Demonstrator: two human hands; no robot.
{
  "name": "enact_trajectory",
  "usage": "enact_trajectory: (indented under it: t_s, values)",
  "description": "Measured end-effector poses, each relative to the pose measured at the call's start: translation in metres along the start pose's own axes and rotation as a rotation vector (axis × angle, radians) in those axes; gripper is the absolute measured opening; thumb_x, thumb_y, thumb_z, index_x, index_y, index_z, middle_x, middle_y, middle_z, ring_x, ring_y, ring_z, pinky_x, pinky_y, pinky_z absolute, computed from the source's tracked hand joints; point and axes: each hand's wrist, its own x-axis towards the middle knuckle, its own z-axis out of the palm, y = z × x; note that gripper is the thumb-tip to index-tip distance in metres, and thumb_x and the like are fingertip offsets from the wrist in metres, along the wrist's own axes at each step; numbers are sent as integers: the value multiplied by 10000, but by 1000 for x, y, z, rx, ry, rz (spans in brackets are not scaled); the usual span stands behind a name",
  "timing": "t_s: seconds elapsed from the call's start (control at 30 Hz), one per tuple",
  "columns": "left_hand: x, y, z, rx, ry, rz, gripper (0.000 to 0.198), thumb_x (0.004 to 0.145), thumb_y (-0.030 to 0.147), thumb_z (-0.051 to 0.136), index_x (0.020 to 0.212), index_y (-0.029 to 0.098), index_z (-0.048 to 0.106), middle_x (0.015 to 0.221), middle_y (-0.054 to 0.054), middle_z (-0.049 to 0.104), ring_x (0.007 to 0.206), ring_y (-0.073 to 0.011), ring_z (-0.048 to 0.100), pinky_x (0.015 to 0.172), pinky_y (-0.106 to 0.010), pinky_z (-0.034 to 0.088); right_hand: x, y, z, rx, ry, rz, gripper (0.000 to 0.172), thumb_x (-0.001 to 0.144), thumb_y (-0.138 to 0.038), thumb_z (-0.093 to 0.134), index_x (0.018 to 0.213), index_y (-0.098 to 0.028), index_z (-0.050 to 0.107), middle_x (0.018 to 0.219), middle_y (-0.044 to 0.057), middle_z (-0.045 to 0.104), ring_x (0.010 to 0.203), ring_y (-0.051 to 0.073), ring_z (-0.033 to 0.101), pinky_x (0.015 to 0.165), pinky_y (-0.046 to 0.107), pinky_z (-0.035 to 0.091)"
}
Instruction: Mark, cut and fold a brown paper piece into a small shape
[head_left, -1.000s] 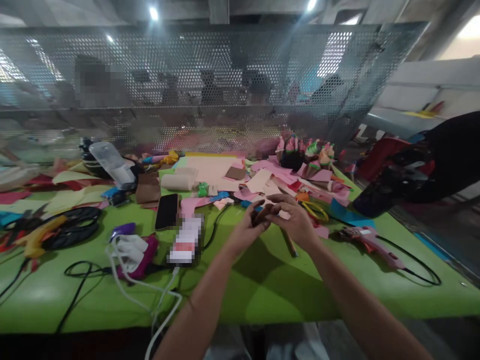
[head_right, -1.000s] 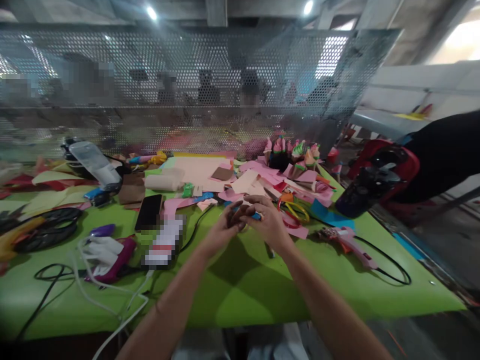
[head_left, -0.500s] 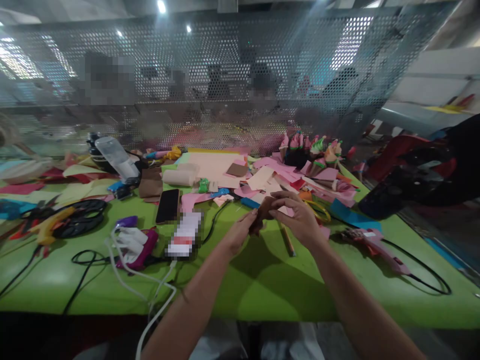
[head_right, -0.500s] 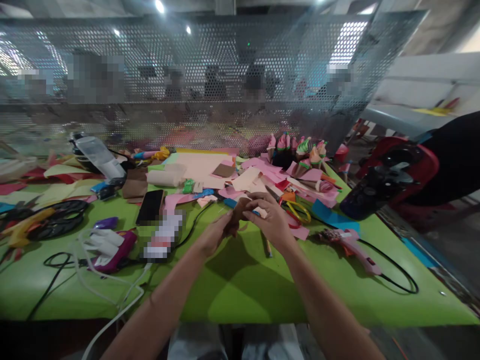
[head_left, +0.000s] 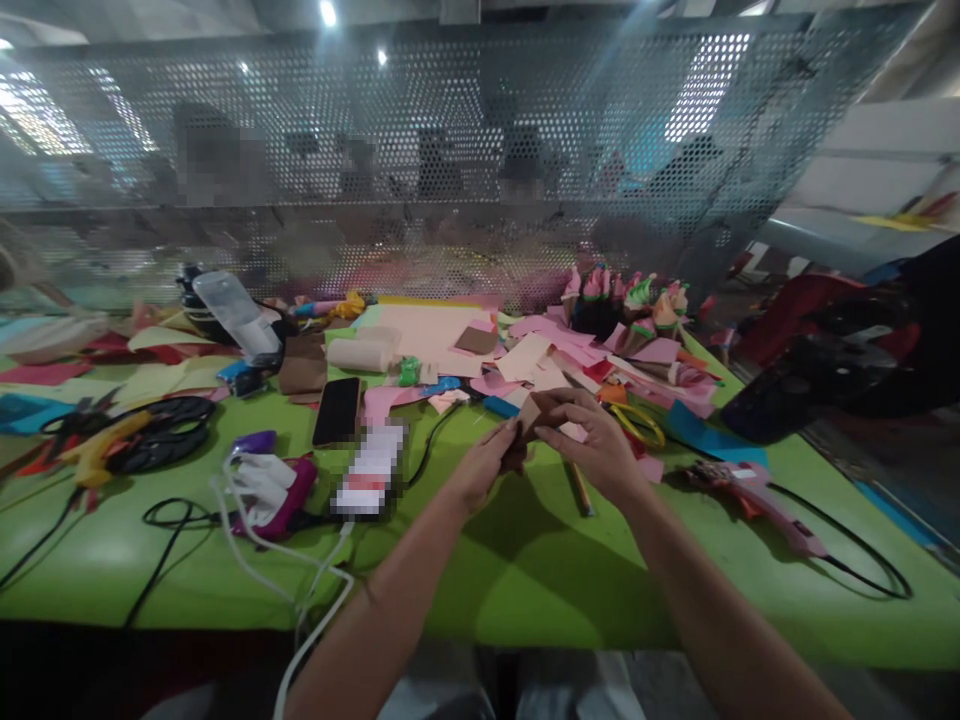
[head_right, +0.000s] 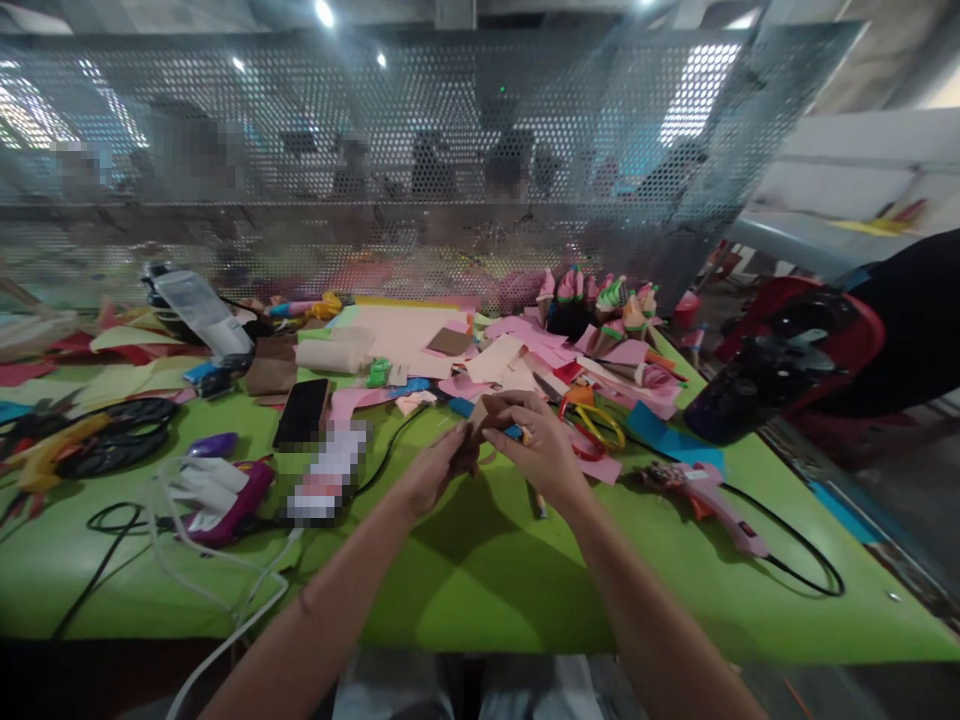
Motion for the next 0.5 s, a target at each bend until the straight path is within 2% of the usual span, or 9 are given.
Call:
enact_trajectory:
  t_s: [0.2, 0.3, 0.4, 0.5]
  values:
    - [1, -4, 2, 79, -4, 18, 590, 718, 737, 644, 879, 170, 613, 650, 31, 477, 592, -103, 431, 578, -248, 336, -1, 1, 1, -38, 10, -26, 141, 821, -364, 696, 753, -241, 700, 1128, 78, 669, 1107, 270, 603, 963, 431, 464]
    - [0, -3, 1, 152, -20, 48, 603, 756, 722, 620, 1026, 183, 625, 695, 21, 523, 613, -106, 436, 586, -250, 338, -1, 1, 1, -48, 37, -40, 133, 831, -350, 680, 760, -238, 695, 1105, 79, 682, 1080, 261, 616, 953, 425, 474]
    - [-2, 0, -1, 247, -67, 101, 584, 810, 656, 617, 1212, 234, 583, 806, 10, 577, 702, -115, 503, 623, -234, 367, -1, 0, 1, -32, 48, -29, 129, 836, -347, 671, 771, -238, 699, 1098, 83, 692, 1072, 256, 627, 954, 423, 483]
    - [-3, 3, -2, 269, -72, 121, 534, 818, 603, 645, 1206, 237, 605, 903, -9, 621, 785, -132, 558, 683, -235, 413, -2, -2, 2, -14, 49, -13, 129, 837, -349, 669, 780, -241, 710, 1101, 84, 699, 1077, 257, 632, 957, 426, 488]
